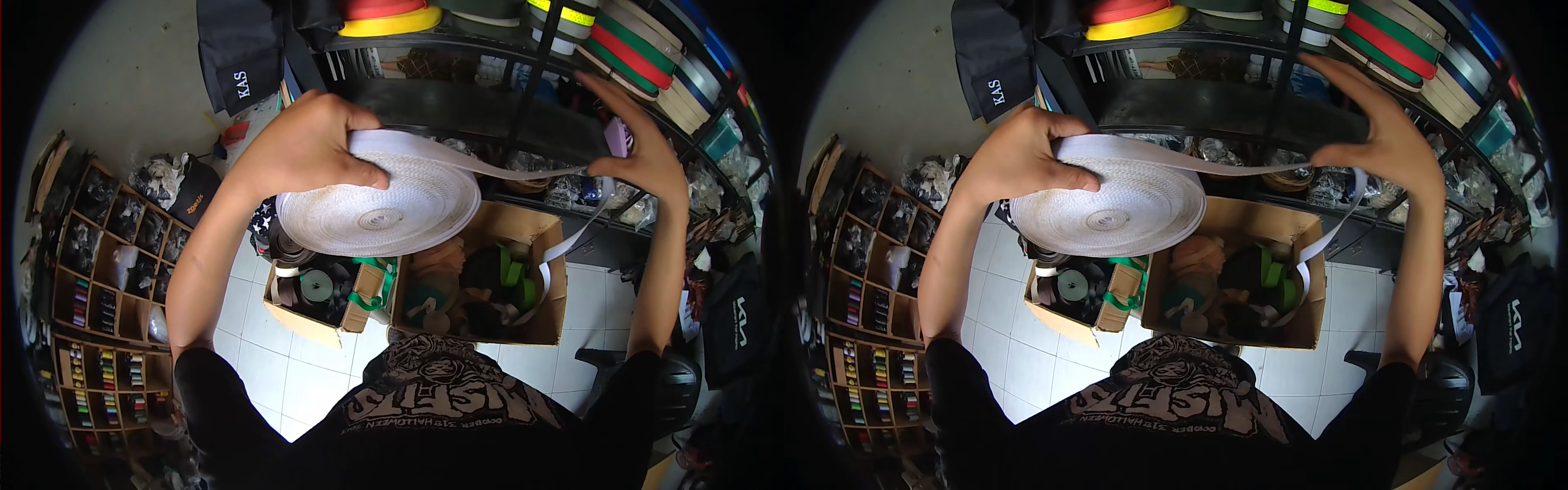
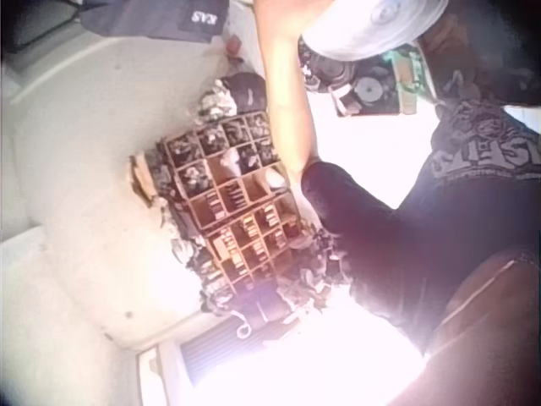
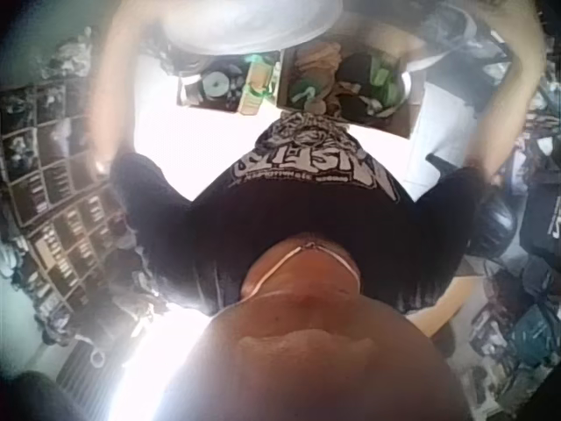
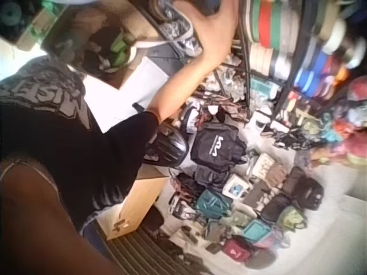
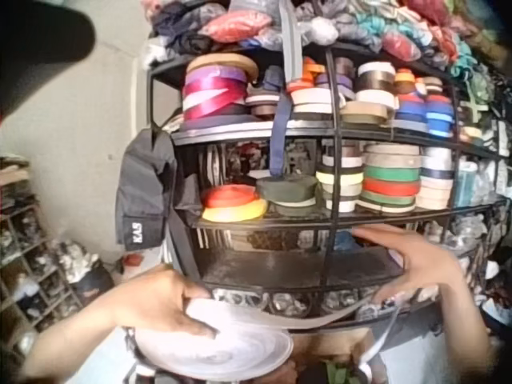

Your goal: The person handles several rolls of textile webbing, picking them up from a box one at a time, turning them over by hand, and placing them onto a storage shelf alongside other rolls.

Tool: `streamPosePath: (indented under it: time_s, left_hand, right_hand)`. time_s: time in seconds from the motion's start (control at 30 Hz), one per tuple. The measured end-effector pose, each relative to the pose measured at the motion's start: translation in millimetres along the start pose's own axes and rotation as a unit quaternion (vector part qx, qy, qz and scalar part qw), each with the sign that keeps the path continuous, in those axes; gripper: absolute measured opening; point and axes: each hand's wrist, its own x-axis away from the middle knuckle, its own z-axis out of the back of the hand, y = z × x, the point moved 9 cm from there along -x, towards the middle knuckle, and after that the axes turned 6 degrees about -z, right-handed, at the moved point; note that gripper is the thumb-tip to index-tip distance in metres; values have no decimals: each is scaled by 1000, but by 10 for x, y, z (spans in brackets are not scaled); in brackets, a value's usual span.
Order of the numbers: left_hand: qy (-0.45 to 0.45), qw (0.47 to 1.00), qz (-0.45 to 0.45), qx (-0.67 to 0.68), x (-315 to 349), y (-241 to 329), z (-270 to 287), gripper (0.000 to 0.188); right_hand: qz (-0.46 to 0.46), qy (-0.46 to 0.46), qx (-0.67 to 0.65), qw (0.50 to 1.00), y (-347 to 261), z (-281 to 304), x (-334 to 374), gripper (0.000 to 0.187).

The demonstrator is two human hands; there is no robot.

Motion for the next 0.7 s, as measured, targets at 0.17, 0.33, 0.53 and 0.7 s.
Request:
streamPosePath:
  time_s: [0.17, 0.33, 0.53, 0.7]
  left_hand:
    - [-23, 995, -78, -52, -242, 415, -23, 32]
    - [24, 998, -55, -19, -272, 446, 87, 35]
    - [62, 963, -25, 260, -47, 140, 113, 45]
    - [88, 974, -29, 206, 39, 99, 103, 43]
  right_hand:
    - [56, 12, -253, 966, -1056, -645, -405, 91]
    - [53, 99, -276, 955, -988, -616, -337, 44]
    - [8, 158, -286, 945, -815, -394, -250, 27]
    - [-12, 104, -271, 957, -838, -432, -314, 27]
